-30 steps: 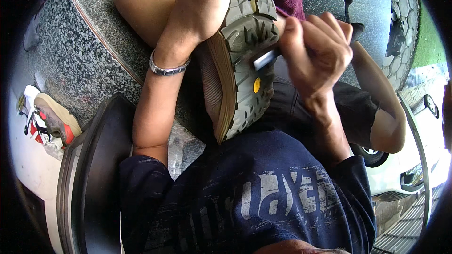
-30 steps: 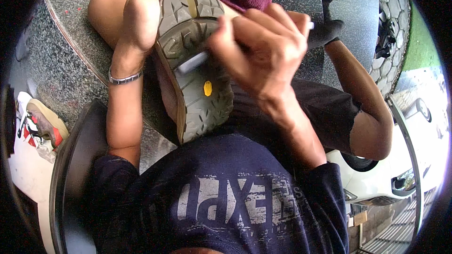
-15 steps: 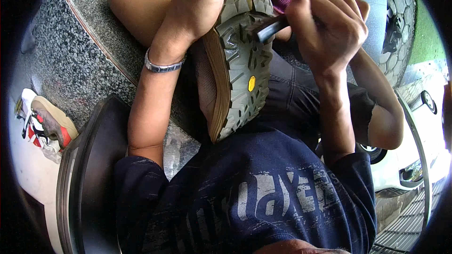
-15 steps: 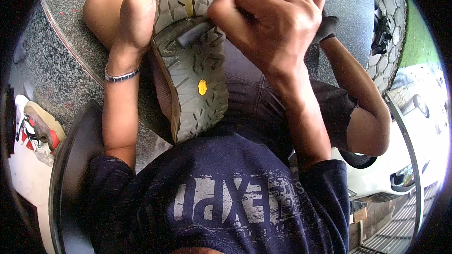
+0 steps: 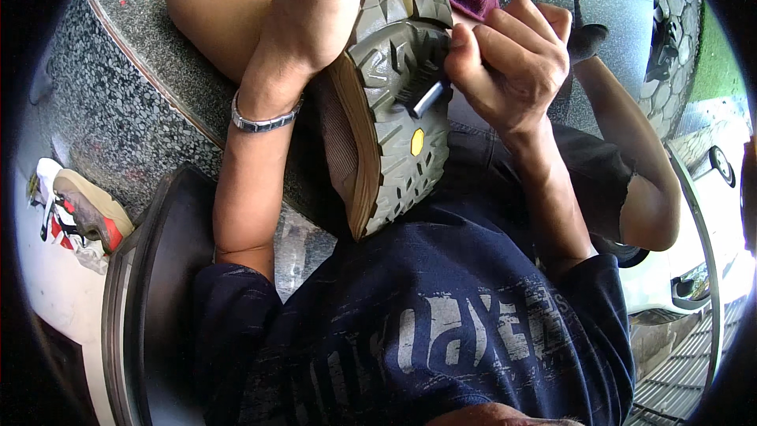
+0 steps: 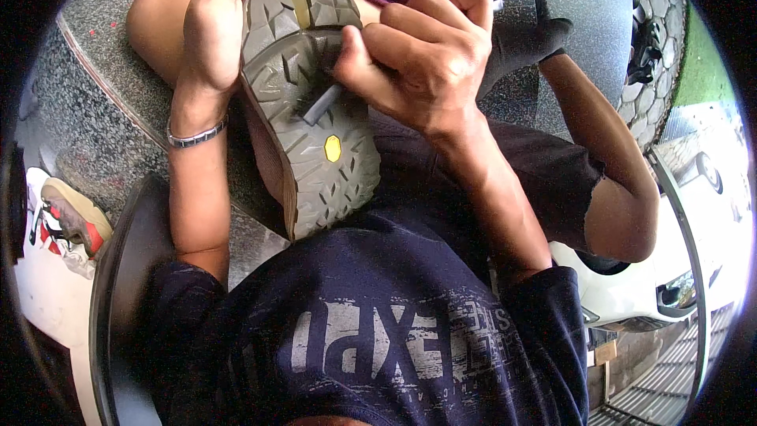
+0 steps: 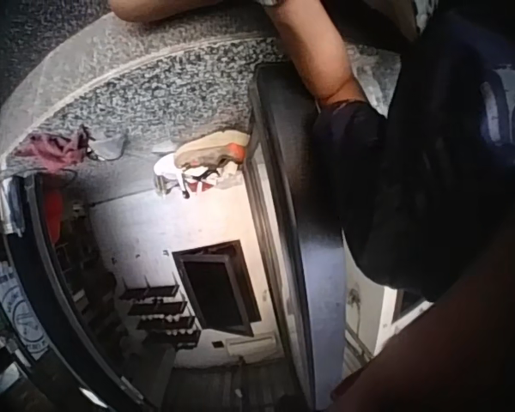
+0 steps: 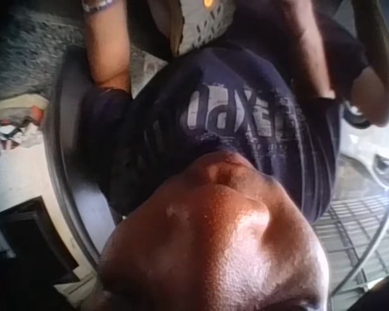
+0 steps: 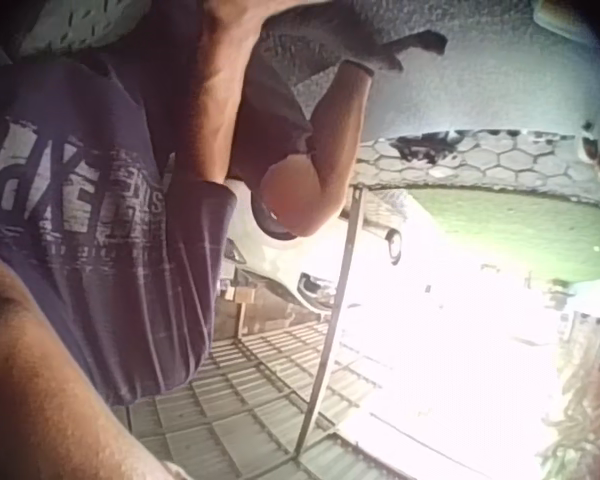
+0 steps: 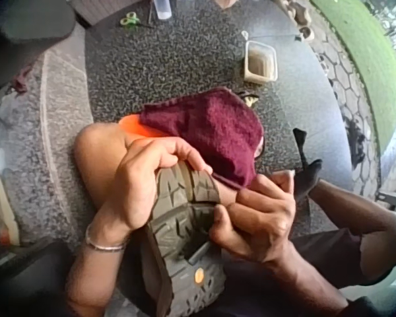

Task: Cleaning and repairing the sole of a shoe by removing debris and inspecting the tread.

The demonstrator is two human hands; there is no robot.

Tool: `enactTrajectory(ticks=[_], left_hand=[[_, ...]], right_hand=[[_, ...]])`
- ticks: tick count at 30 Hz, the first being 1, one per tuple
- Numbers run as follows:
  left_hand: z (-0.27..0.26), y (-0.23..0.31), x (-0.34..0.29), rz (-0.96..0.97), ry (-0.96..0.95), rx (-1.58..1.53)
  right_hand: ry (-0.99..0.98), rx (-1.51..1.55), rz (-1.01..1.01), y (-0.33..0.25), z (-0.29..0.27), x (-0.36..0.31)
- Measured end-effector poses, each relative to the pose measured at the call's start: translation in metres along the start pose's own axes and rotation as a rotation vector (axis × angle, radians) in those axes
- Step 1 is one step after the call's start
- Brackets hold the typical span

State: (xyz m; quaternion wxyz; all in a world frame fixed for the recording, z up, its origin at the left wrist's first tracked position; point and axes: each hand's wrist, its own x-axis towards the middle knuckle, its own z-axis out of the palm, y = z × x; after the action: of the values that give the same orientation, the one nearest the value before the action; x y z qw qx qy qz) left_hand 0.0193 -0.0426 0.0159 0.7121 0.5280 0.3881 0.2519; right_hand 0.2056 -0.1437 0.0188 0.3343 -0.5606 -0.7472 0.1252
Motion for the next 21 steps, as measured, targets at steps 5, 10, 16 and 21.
enactTrajectory(ticks=[5, 10, 16, 21], left_hand=[[0.001, -0.032, 0.010, 0.427, -0.148, -0.453], [0.003, -0.034, 0.012, 0.493, -0.107, -0.365], [0.007, -0.021, 0.010, 0.481, -0.160, -0.542], [0.003, -0.032, 0.008, 0.546, -0.086, -0.261]], right_hand=[[0.122, 0.009, 0.016, -0.018, 0.007, -0.001], [0.023, -0.029, 0.044, -0.007, 0.000, -0.011], [0.093, -0.053, 0.032, 0.002, -0.001, -0.016], [0.138, -0.014, -0.008, -0.020, 0.009, -0.006]])
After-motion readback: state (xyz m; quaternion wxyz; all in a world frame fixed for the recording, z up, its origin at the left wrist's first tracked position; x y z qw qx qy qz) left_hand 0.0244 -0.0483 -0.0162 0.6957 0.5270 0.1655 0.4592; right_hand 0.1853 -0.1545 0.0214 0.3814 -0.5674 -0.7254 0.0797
